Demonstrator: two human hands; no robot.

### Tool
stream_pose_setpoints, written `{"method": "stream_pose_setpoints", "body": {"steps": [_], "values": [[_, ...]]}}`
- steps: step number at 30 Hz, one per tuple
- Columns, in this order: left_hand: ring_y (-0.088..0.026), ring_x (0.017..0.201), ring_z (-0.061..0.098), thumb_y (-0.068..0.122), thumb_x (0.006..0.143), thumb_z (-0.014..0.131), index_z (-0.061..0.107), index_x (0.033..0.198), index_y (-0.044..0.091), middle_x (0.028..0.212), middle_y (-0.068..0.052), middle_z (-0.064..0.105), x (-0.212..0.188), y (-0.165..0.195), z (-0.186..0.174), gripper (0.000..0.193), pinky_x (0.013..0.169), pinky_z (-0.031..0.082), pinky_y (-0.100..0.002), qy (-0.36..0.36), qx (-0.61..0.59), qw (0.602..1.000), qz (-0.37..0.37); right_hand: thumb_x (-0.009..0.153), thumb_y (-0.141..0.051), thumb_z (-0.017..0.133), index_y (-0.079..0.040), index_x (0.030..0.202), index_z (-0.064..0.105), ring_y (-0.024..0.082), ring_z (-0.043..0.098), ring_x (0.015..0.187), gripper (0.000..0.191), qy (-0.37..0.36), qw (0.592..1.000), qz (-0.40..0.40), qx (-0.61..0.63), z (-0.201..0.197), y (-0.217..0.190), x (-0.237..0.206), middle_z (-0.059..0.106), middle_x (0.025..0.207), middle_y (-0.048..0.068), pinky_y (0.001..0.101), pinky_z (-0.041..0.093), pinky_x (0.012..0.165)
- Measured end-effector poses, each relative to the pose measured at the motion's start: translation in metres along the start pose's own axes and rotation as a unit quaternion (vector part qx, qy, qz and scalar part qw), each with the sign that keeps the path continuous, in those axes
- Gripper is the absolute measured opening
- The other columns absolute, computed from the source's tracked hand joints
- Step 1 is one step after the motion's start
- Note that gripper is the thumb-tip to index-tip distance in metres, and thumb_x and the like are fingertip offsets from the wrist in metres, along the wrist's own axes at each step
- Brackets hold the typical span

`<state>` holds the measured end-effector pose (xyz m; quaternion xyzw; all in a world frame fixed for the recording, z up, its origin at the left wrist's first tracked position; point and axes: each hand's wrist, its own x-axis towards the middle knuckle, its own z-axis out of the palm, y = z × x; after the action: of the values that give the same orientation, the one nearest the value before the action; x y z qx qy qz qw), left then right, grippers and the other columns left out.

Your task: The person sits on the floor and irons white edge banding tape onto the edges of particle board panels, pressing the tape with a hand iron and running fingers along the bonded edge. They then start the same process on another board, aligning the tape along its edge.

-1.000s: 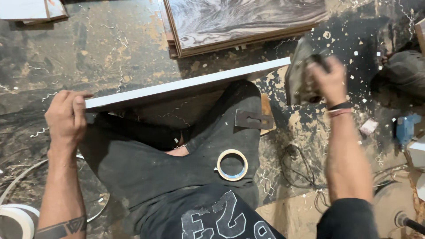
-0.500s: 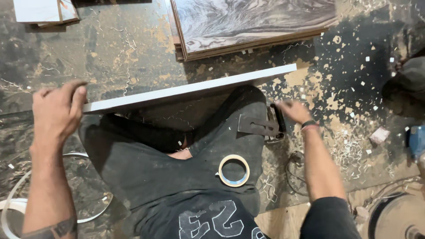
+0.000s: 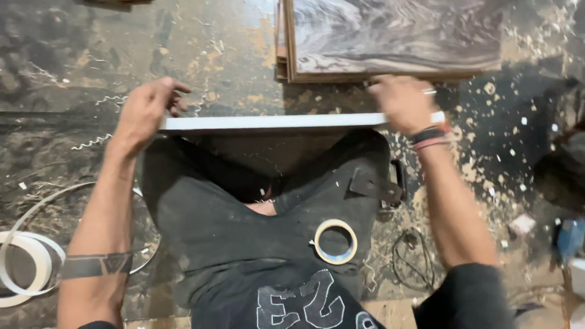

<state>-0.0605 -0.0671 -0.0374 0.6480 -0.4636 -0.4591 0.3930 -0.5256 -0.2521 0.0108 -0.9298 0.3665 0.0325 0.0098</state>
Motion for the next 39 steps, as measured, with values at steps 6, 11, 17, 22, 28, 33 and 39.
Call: {"method": "stream_pose_setpoints", "body": {"steps": [6, 11, 17, 22, 28, 33, 39], "values": [[-0.019, 0.081, 0.065, 0.039, 0.114, 0.043, 0.073, 0.117, 0.004, 0.089, -0.009, 0.071, -0.004, -0.001, 0.005, 0.046, 0.076, 0.051, -0.033, 0.041, 0.101, 0.994, 0.02, 0.094, -0.059, 0.054, -0.016, 0.137, 0.058, 0.035, 0.056, 0.128, 0.061, 0.014, 0.961, 0.007, 0.275, 0.017, -0.253, 0.122, 0.068, 0.128, 0.014, 0.0712, 0.025, 0.109], [-0.038, 0.091, 0.068, 0.042, 0.108, 0.039, 0.074, 0.113, 0.013, 0.092, -0.014, 0.074, -0.01, 0.012, -0.001, 0.046, 0.078, 0.048, -0.048, 0.065, 0.298, 0.952, -0.023, 0.098, -0.053, 0.053, -0.015, 0.132, 0.064, 0.036, 0.061, 0.117, 0.053, 0.026, 0.961, -0.034, 0.272, 0.04, -0.243, 0.122, 0.071, 0.119, 0.016, 0.0631, 0.038, 0.103], [-0.035, 0.093, 0.069, 0.047, 0.105, 0.046, 0.074, 0.106, 0.012, 0.09, -0.015, 0.074, -0.016, 0.018, -0.002, 0.045, 0.097, 0.036, -0.063, 0.142, 0.564, 0.805, 0.118, 0.1, -0.021, 0.045, -0.018, 0.125, 0.073, 0.03, 0.065, 0.122, 0.038, 0.03, 0.99, -0.111, -0.077, 0.02, -0.016, 0.005, 0.07, 0.134, 0.006, 0.0551, 0.046, 0.103], [-0.041, 0.1, 0.068, 0.063, 0.096, 0.05, 0.065, 0.135, 0.014, 0.102, -0.019, 0.073, 0.008, 0.056, 0.072, 0.064, 0.09, 0.048, -0.058, -0.008, 0.41, 0.909, 0.072, 0.122, -0.041, 0.027, -0.014, 0.111, 0.076, 0.033, 0.068, 0.108, 0.057, -0.008, 0.984, 0.155, 0.091, 0.043, 0.075, -0.048, 0.076, 0.1, 0.011, 0.059, 0.037, 0.109], [-0.036, 0.095, 0.074, 0.081, 0.091, 0.025, 0.024, 0.159, 0.012, 0.099, -0.02, 0.075, 0.081, 0.093, 0.254, 0.097, 0.087, 0.053, -0.054, -0.162, 0.298, 0.941, 0.008, 0.116, -0.048, 0.027, -0.014, 0.124, 0.073, 0.04, 0.066, 0.109, 0.058, -0.028, 0.962, 0.158, 0.22, 0.035, 0.073, -0.046, 0.073, 0.108, 0.017, 0.048, 0.046, 0.097], [-0.039, 0.103, 0.07, 0.081, 0.09, 0.03, 0.041, 0.151, 0.025, 0.115, -0.018, 0.07, 0.067, 0.071, 0.196, 0.083, 0.084, 0.054, -0.054, -0.098, 0.372, 0.916, 0.118, 0.112, -0.047, 0.025, -0.014, 0.12, 0.073, 0.041, 0.066, 0.111, 0.058, -0.156, 0.939, 0.212, 0.222, 0.04, 0.084, -0.04, 0.074, 0.111, 0.02, 0.0494, 0.046, 0.101], [-0.035, 0.091, 0.072, 0.055, 0.103, 0.049, 0.078, 0.11, 0.016, 0.094, -0.012, 0.077, -0.007, 0.031, -0.001, 0.049, 0.078, 0.054, -0.05, 0.003, 0.479, 0.866, 0.144, 0.102, -0.047, 0.03, -0.019, 0.121, 0.076, 0.04, 0.067, 0.117, 0.057, -0.271, 0.943, 0.173, 0.083, 0.044, 0.089, -0.019, 0.075, 0.122, 0.017, 0.0502, 0.049, 0.102]]}}
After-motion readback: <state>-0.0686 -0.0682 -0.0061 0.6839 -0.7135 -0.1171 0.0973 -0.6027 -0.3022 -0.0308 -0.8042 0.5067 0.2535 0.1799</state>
